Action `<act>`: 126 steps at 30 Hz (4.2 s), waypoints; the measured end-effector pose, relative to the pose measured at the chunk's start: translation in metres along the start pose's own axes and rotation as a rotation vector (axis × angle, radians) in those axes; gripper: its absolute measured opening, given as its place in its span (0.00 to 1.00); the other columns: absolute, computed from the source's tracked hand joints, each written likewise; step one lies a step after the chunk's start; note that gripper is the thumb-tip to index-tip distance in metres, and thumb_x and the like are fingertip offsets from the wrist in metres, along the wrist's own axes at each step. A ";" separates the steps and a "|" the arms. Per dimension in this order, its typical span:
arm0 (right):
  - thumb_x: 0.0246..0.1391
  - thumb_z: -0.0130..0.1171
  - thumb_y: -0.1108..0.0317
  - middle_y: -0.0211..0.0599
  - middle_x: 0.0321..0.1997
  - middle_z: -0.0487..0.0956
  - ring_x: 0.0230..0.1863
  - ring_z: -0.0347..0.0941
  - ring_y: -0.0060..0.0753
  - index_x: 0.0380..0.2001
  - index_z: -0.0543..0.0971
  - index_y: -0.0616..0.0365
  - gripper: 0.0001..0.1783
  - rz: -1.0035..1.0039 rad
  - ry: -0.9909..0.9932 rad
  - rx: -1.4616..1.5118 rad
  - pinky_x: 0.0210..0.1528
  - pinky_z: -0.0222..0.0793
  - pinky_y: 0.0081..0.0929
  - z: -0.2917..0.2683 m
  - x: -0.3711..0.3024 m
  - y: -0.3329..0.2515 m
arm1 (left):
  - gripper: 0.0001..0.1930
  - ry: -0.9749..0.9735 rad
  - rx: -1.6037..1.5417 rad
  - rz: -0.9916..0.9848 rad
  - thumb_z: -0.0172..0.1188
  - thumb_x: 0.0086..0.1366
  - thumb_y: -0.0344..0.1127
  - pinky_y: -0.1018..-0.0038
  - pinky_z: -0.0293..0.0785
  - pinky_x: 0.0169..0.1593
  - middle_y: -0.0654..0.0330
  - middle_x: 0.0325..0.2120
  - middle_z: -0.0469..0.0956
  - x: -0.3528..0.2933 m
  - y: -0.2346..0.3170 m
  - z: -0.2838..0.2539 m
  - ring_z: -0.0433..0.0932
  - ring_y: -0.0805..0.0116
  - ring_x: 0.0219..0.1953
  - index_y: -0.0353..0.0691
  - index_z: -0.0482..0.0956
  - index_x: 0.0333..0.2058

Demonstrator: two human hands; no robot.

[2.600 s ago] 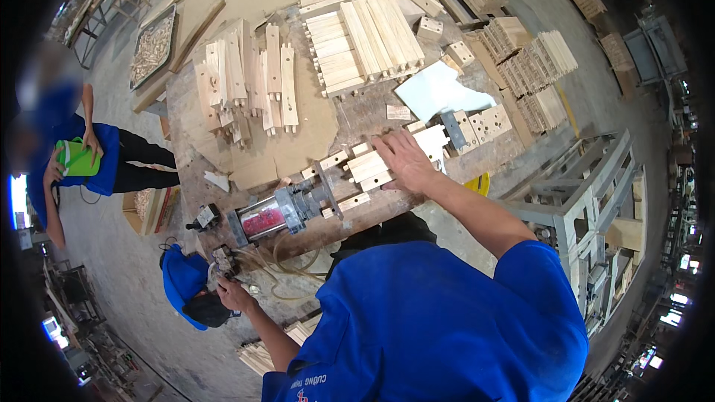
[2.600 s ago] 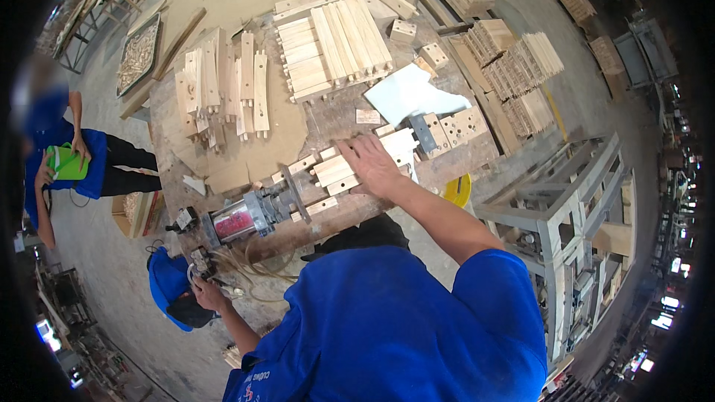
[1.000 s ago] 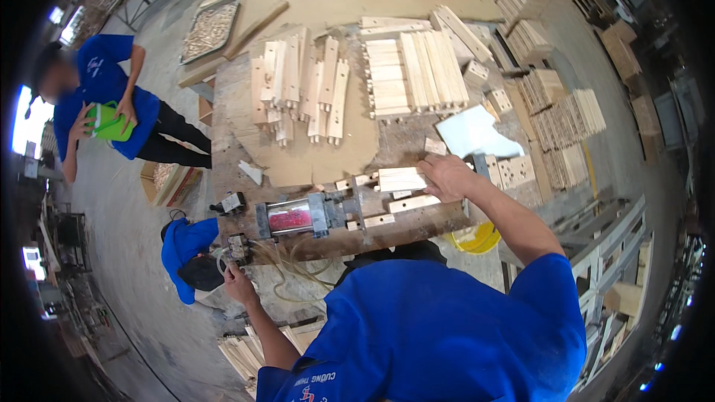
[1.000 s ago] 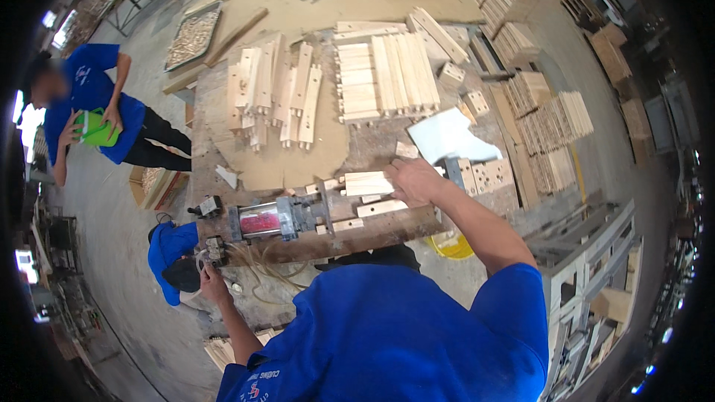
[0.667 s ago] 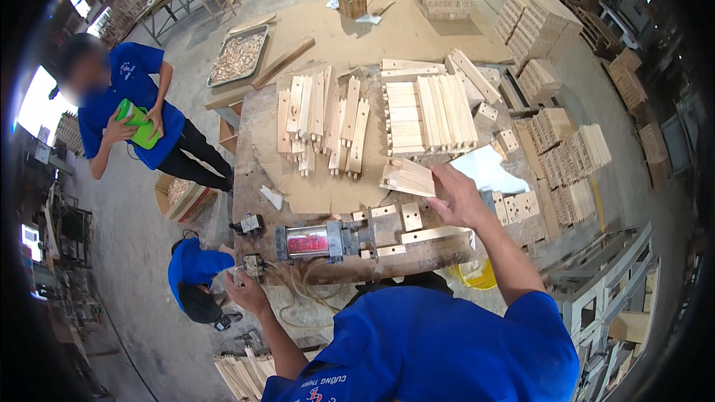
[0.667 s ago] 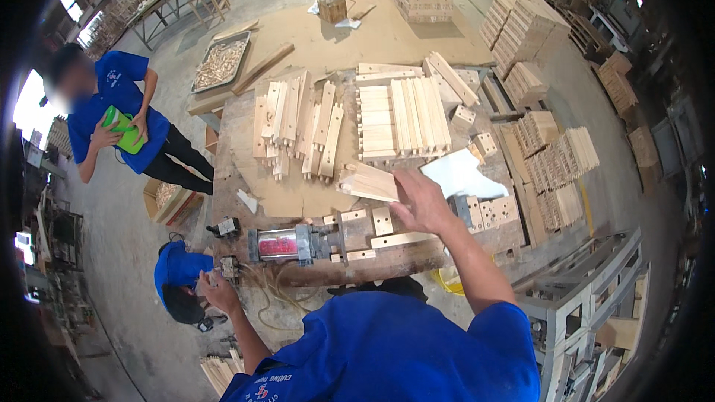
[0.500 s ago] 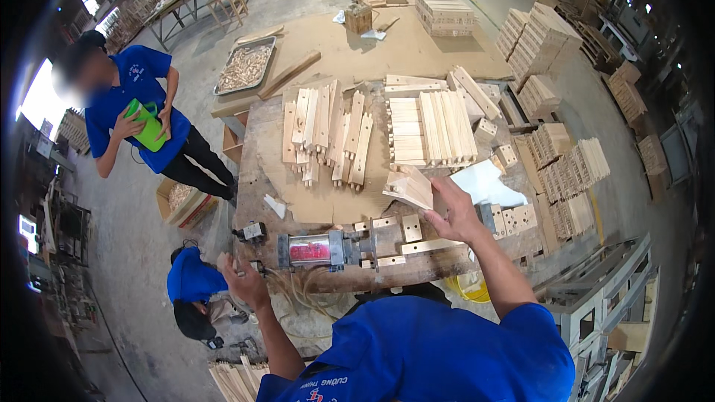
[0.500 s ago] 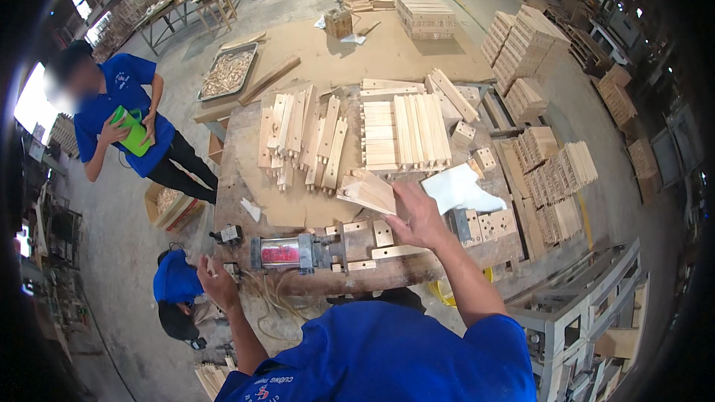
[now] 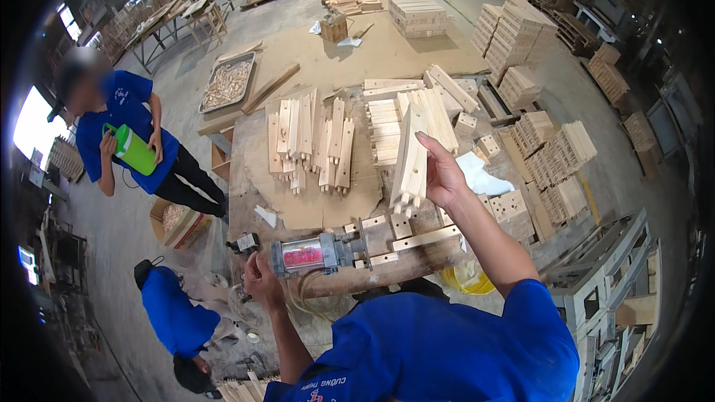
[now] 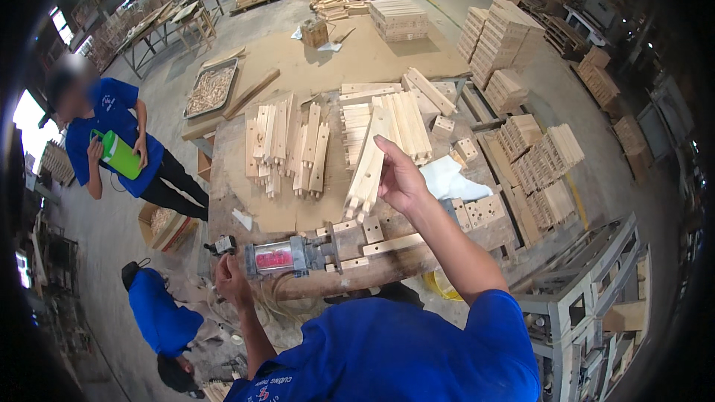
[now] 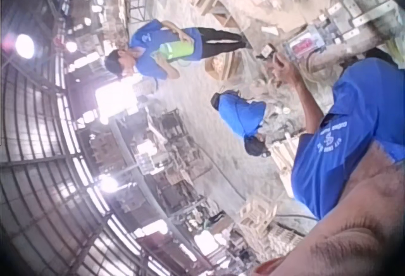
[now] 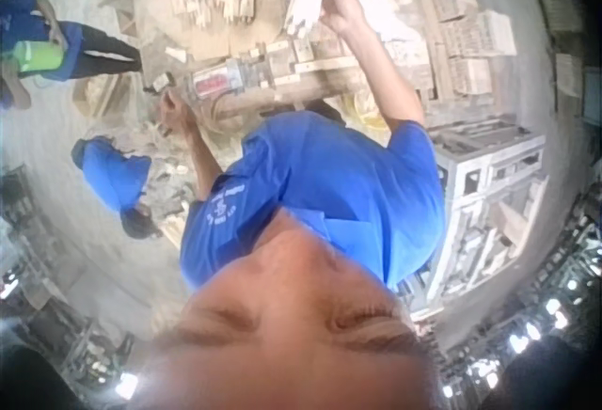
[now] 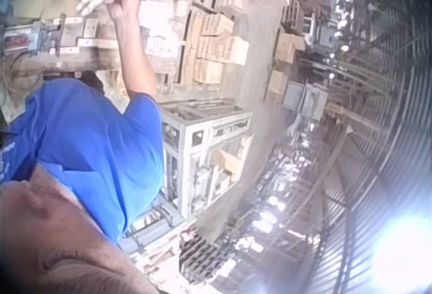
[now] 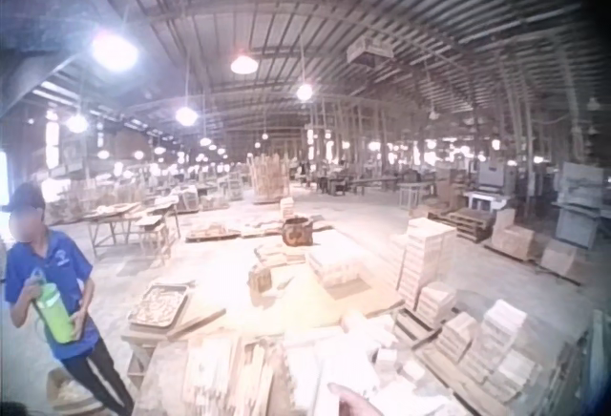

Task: The person assembles small wooden pieces by hand, inserting dowels into pre-drilled holes and stacking the finished units. The person repeatedly picks up pieces, aligns them, and places them into a growing stack on the workbench.

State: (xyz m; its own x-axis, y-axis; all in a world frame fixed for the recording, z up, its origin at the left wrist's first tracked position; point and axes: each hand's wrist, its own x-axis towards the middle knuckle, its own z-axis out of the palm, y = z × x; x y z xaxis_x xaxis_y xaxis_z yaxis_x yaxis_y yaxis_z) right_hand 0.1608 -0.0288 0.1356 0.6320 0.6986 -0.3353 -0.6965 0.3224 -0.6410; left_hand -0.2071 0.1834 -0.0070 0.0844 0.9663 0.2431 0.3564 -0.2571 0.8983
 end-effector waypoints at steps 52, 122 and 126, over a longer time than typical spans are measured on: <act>0.48 0.72 0.42 0.56 0.50 0.83 0.52 0.83 0.51 0.49 0.79 0.68 0.39 -0.199 0.430 -1.895 0.54 0.79 0.43 -0.021 0.196 -0.012 | 0.13 -0.006 -0.171 -0.129 0.60 0.75 0.36 0.75 0.77 0.44 0.60 0.35 0.84 0.028 -0.005 0.038 0.79 0.74 0.37 0.30 0.83 0.47; 0.65 0.55 0.72 0.37 0.54 0.79 0.50 0.76 0.28 0.70 0.65 0.54 0.30 0.157 -0.107 -0.605 0.52 0.75 0.28 -0.056 0.119 0.186 | 0.17 -1.109 -0.309 -0.752 0.63 0.72 0.52 0.76 0.71 0.29 0.66 0.28 0.80 0.078 0.048 0.259 0.75 0.75 0.25 0.43 0.80 0.45; 0.64 0.51 0.71 0.38 0.44 0.82 0.39 0.82 0.34 0.65 0.68 0.56 0.25 0.240 -0.140 -0.326 0.42 0.81 0.34 -0.049 0.110 0.167 | 0.13 -0.919 -0.530 -0.883 0.59 0.76 0.46 0.75 0.73 0.31 0.65 0.28 0.81 0.065 0.031 0.249 0.76 0.74 0.27 0.42 0.80 0.44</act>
State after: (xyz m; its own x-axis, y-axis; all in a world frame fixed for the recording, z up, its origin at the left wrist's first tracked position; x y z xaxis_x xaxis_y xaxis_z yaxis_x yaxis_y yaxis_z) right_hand 0.1312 0.0703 -0.0422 0.3974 0.8165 -0.4188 -0.6597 -0.0630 -0.7489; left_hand 0.0415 0.2412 -0.0542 0.6694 0.4163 -0.6153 0.2366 0.6657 0.7077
